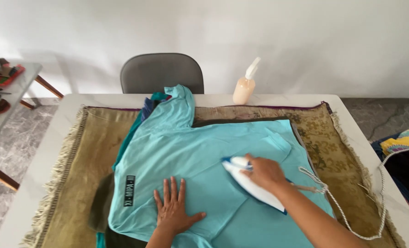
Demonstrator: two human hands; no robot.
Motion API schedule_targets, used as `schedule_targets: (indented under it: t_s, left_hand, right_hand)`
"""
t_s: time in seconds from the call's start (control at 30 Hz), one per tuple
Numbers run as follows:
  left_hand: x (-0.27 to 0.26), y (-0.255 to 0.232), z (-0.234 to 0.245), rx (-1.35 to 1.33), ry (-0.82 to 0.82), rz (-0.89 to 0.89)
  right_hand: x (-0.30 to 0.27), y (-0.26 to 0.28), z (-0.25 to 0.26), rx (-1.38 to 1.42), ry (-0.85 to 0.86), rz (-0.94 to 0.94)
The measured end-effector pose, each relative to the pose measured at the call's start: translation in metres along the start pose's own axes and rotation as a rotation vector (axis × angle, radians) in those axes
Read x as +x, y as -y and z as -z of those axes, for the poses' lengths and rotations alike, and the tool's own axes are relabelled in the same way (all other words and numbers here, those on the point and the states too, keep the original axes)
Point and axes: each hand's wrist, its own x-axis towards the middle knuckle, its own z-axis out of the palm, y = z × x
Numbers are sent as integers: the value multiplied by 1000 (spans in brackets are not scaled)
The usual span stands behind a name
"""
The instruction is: The person irons and folds several garments on a table, including a patterned cloth, a light blue long-sleeve shirt, and a patterned pinkish cloth. They use an iron and a spray bottle, then fold each item and place it on a growing stack.
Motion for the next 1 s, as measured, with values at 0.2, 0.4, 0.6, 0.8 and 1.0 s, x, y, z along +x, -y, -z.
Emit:
schedule_targets:
  t_s: [0.2,0.4,0.6,0.8,1.0]
  left_hand:
    - [18,64,9,-232,-203,-141]
    - [84,107,70,-372,-474,-231]
    - [172,111,91,-335,-693,-97]
    - [195,122,68,-317,-867,36]
    - [192,124,64,-282,-988,-3]
  right_hand:
    - [26,-48,27,-101,74,-344]
    - [88,9,41,-261,75,-194]
    - [261,128,43,358,-292,309]
    - [389,206,17,268,-223,290]
    - [448,243,-12,31,29,112]
